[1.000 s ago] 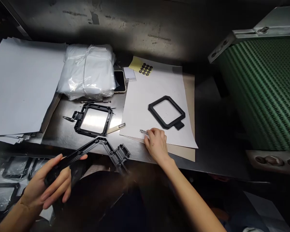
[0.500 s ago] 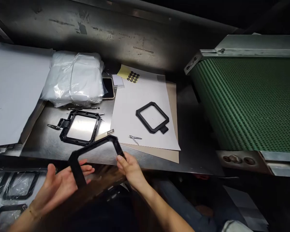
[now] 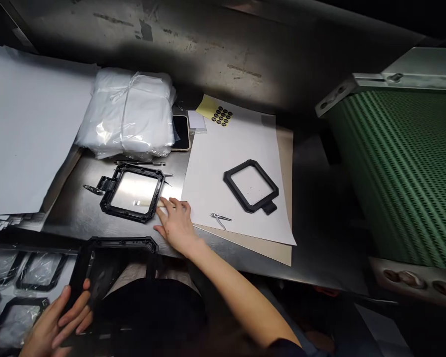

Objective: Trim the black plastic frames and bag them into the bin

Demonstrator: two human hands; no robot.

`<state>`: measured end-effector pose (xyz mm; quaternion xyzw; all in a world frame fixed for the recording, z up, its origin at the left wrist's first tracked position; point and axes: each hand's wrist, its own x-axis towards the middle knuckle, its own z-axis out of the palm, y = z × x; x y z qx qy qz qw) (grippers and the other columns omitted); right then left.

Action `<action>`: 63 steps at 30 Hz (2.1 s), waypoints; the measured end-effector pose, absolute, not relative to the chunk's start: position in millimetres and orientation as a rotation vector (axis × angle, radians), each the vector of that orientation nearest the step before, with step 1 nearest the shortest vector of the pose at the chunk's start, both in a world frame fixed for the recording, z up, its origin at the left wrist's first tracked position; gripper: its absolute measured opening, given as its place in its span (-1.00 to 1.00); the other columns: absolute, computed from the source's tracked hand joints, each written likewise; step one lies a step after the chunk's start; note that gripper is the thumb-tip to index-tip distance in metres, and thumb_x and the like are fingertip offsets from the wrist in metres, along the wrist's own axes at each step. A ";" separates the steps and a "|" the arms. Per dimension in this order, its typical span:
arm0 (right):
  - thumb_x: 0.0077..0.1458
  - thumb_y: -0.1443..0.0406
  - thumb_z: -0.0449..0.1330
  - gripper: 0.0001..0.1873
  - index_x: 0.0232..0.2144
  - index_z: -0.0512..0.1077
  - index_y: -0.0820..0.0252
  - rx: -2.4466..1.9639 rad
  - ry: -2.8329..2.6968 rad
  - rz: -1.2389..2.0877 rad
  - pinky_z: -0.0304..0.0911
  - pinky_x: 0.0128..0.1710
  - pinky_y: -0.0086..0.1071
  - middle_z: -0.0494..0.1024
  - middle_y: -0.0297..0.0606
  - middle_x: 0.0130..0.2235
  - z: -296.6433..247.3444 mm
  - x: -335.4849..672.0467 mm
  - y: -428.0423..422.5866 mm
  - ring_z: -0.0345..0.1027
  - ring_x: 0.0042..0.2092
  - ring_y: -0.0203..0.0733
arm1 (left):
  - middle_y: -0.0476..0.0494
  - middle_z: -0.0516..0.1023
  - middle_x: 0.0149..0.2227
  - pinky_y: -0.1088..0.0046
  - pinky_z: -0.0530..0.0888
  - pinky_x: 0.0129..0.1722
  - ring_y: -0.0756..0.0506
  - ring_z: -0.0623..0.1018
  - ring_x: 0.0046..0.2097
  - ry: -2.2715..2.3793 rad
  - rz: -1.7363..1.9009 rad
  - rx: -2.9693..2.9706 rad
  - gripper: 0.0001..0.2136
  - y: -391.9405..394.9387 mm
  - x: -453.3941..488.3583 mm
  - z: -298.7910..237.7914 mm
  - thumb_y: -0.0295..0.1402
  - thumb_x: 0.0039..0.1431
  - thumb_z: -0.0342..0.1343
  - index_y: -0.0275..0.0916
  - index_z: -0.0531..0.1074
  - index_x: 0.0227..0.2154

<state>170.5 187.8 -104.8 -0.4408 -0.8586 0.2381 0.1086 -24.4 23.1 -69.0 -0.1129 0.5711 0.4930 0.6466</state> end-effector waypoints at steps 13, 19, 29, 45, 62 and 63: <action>-0.03 0.48 -0.08 -0.78 -0.33 0.31 0.40 -1.828 -2.713 0.341 0.06 -0.56 -0.35 0.35 0.00 -0.39 -86.1 174.4 207.9 0.24 -0.40 -0.06 | 0.20 0.05 -0.73 0.58 0.24 -0.65 0.19 0.00 -0.73 1.321 1.064 -0.158 -0.77 33.6 -20.0 -88.4 -0.25 0.04 0.04 -0.35 0.43 -0.41; 0.17 0.30 -0.16 -0.79 -0.36 0.24 0.21 -1.728 -2.653 0.649 0.12 -0.49 -0.43 0.39 -0.28 -0.46 -61.6 204.3 190.7 0.28 -0.47 -0.25 | 0.19 0.04 -0.72 0.59 0.22 -0.65 0.17 0.00 -0.71 1.356 1.054 -0.122 -0.76 37.5 -19.2 -105.6 -0.23 0.06 0.01 -0.33 0.41 -0.42; 0.17 0.33 -0.13 -0.74 -0.14 0.26 0.23 -1.546 -2.432 1.093 0.17 -0.40 -0.44 0.43 -0.26 -0.38 -62.3 203.4 176.5 0.32 -0.34 -0.26 | 0.18 0.10 -0.71 0.55 0.31 -0.56 0.17 0.04 -0.70 1.337 1.032 -0.118 -0.79 35.4 -24.0 -110.5 -0.26 0.06 0.02 -0.31 0.41 -0.40; 0.13 0.34 -0.12 -0.68 -0.10 0.27 0.26 -1.790 -2.507 0.635 0.17 -0.36 -0.36 0.40 -0.20 -0.35 -95.0 227.5 166.0 0.28 -0.35 -0.17 | 0.15 0.15 -0.70 0.49 0.38 -0.48 0.14 0.11 -0.68 1.324 0.998 -0.077 -0.75 36.9 -27.7 -104.7 -0.23 0.08 -0.03 -0.32 0.41 -0.36; 0.14 0.36 -0.11 -0.68 -0.08 0.27 0.27 -1.743 -2.652 0.346 0.14 -0.41 -0.46 0.40 -0.24 -0.37 -101.3 219.3 174.7 0.29 -0.36 -0.23 | 0.13 0.22 -0.67 0.49 0.35 -0.43 0.09 0.20 -0.61 1.378 1.002 0.029 -0.75 35.1 -32.5 -119.0 -0.19 0.09 -0.06 -0.26 0.39 -0.35; 0.13 0.35 -0.11 -0.69 -0.09 0.27 0.26 -1.745 -2.662 0.342 0.14 -0.42 -0.46 0.40 -0.24 -0.37 -101.2 219.3 175.0 0.29 -0.36 -0.22 | 0.13 0.22 -0.67 0.49 0.35 -0.43 0.09 0.20 -0.60 1.384 1.001 0.033 -0.75 34.8 -32.6 -120.0 -0.19 0.09 -0.06 -0.26 0.39 -0.35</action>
